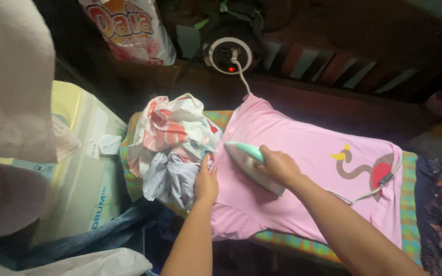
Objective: The person irons a light-colored shirt on a checkered ironing board, smoothing the fabric and folding it before placing it aside. Then the person irons a pink shirt with a graphic print, smoothing it out on the board.
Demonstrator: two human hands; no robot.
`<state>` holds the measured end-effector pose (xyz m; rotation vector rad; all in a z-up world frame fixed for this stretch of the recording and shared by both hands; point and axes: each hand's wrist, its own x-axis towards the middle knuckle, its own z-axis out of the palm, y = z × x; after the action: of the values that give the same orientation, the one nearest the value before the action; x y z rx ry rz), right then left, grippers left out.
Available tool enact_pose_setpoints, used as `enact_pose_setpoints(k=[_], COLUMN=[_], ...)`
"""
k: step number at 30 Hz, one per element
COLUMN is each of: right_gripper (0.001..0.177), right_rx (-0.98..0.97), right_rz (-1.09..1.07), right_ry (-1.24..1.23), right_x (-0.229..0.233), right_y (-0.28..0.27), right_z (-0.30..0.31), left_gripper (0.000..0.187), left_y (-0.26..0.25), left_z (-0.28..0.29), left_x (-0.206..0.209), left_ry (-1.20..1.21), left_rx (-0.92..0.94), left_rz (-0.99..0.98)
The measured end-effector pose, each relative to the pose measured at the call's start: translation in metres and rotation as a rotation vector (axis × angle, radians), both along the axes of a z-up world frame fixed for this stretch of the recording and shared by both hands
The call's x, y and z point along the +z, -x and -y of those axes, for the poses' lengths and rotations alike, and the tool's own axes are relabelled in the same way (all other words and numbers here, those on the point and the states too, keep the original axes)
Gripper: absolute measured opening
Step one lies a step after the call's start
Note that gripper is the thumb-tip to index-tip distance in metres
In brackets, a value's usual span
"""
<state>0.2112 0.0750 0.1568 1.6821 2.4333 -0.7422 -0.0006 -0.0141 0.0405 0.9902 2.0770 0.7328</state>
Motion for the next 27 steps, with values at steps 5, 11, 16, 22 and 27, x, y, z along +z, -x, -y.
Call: enact_pose_setpoints(k=[5, 11, 16, 22, 27], right_gripper=[0.038, 0.047, 0.049, 0.044, 0.046], right_rx=[-0.374, -0.822, -0.971, -0.799, -0.463], right_rz=[-0.007, -0.024, 0.07, -0.065, 0.063], right_ry=[-0.121, -0.216, -0.282, 0.044, -0.092], right_x=[-0.001, -0.016, -0.031, -0.007, -0.016], right_y=[-0.064, -0.227, -0.34, -0.349, -0.355], right_z=[-0.018, -0.018, 0.025, 0.083, 0.092], left_gripper=[0.055, 0.071, 0.08, 0.078, 0.079], left_y=[-0.006, -0.045, -0.095, -0.17, -0.204], left_z=[0.004, 0.011, 0.02, 0.04, 0.065], left_x=[-0.001, -0.001, 0.002, 0.006, 0.039], left_ry=[-0.107, -0.109, -0.198, -0.215, 0.006], left_rx=[0.087, 0.129, -0.174, -0.738, -0.944], left_rz=[-0.082, -0.327, -0.594, -0.584, -0.529])
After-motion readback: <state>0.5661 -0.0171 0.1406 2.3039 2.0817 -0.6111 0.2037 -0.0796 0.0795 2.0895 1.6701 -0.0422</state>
